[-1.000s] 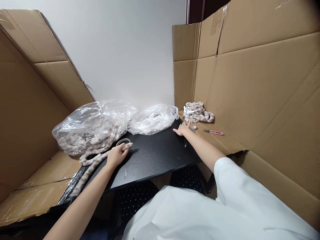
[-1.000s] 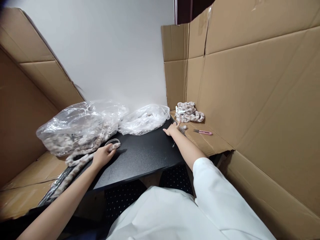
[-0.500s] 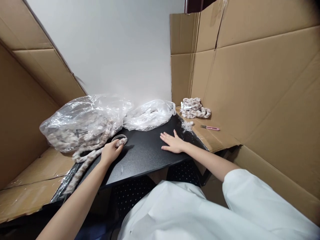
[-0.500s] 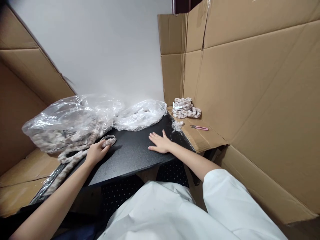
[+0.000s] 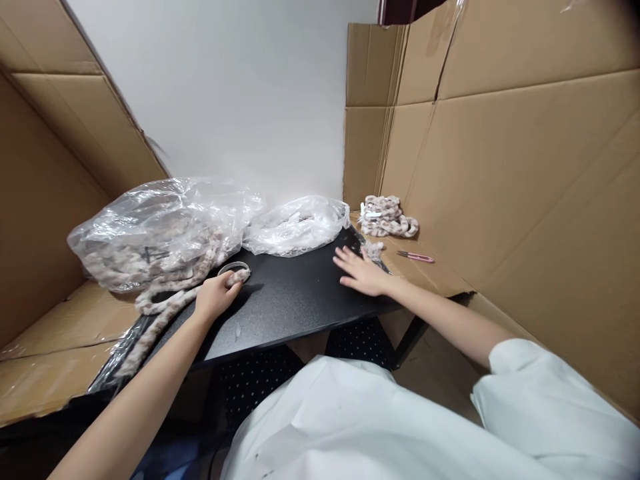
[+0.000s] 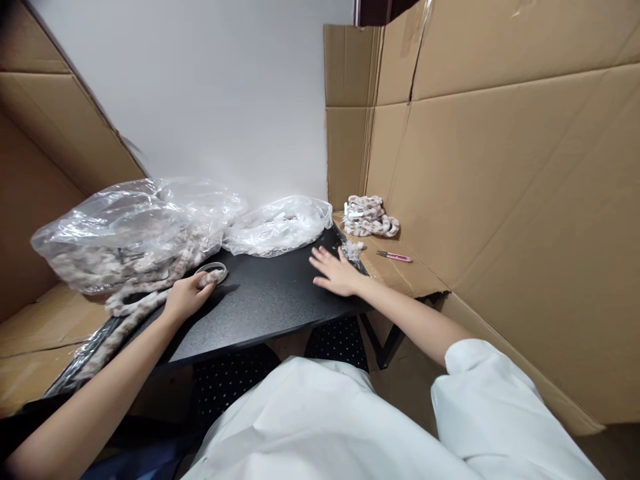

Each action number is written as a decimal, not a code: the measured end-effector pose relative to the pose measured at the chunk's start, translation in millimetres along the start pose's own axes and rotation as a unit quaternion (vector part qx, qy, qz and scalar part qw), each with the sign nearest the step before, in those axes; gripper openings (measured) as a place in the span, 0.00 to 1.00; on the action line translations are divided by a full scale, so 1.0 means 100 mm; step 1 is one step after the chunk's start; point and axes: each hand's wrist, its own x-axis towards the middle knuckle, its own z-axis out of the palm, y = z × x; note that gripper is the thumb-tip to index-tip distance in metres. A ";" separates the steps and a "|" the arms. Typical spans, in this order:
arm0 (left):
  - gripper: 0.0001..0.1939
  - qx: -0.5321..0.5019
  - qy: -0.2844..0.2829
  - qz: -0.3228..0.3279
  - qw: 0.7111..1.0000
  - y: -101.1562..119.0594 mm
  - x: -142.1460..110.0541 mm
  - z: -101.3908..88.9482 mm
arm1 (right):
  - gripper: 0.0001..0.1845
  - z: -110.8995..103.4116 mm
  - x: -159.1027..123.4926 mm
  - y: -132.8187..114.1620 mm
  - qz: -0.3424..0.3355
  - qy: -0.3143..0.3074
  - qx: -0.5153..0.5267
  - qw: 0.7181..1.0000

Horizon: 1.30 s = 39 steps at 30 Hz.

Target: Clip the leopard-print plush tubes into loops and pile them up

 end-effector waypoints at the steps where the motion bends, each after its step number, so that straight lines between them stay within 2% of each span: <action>1: 0.13 -0.001 -0.001 0.000 1.000 0.00 0.00 0.00 | 0.36 0.06 -0.05 -0.11 -0.029 -0.022 0.015 0.999; 3: 0.14 -0.005 -0.005 0.000 1.000 0.00 0.00 0.00 | 0.37 0.18 -0.11 -0.23 -0.060 -0.053 0.039 0.996; 5: 0.14 -0.012 -0.007 -0.001 1.000 -0.01 0.00 -0.01 | 0.36 0.24 -0.10 -0.21 -0.056 -0.064 0.043 0.995; 7: 0.14 -0.019 -0.006 -0.002 1.000 -0.01 0.00 0.00 | 0.34 0.24 -0.05 -0.04 -0.028 -0.057 0.024 0.998; 11: 0.14 -0.026 -0.004 -0.003 1.000 -0.02 0.01 0.01 | 0.29 0.13 0.12 0.45 0.053 -0.007 -0.064 0.997; 15: 0.14 -0.031 -0.002 -0.006 1.000 -0.04 0.01 0.02 | 0.30 -0.04 0.24 0.75 0.077 0.034 -0.113 0.990; 17: 0.14 -0.032 0.002 -0.004 0.999 -0.05 0.01 0.02 | 0.31 -0.13 0.22 0.73 0.100 0.062 -0.114 0.986; 20: 0.14 -0.033 0.003 -0.002 0.999 -0.05 0.01 0.02 | 0.32 -0.18 0.02 0.51 0.124 0.090 -0.073 0.985; 24: 0.13 -0.031 -0.001 -0.003 1.000 -0.04 0.02 0.03 | 0.34 -0.01 -0.42 0.16 0.048 0.018 -0.017 0.999; 27: 0.14 -0.033 -0.005 0.002 0.999 -0.03 0.03 0.04 | 0.35 0.15 -0.55 0.15 0.045 -0.034 -0.013 0.998; 30: 0.14 -0.034 -0.009 0.007 0.999 -0.02 0.03 0.04 | 0.34 0.18 -0.39 0.36 0.094 -0.028 -0.036 0.994; 32: 0.13 -0.034 -0.010 0.010 0.999 -0.02 0.02 0.03 | 0.33 0.14 -0.20 0.49 0.112 0.005 -0.072 0.991; 34: 0.13 -0.046 -0.011 0.019 0.999 0.00 0.01 0.02 | 0.33 0.08 0.00 0.52 0.099 0.048 -0.099 0.989; 36: 0.15 -0.086 -0.008 0.039 0.996 0.06 0.03 0.01 | 0.33 0.02 0.21 0.41 0.080 0.101 -0.080 0.988; 39: 0.21 -0.186 0.020 0.065 0.980 0.29 0.13 0.05 | 0.33 -0.07 0.56 0.10 0.101 0.170 0.076 0.977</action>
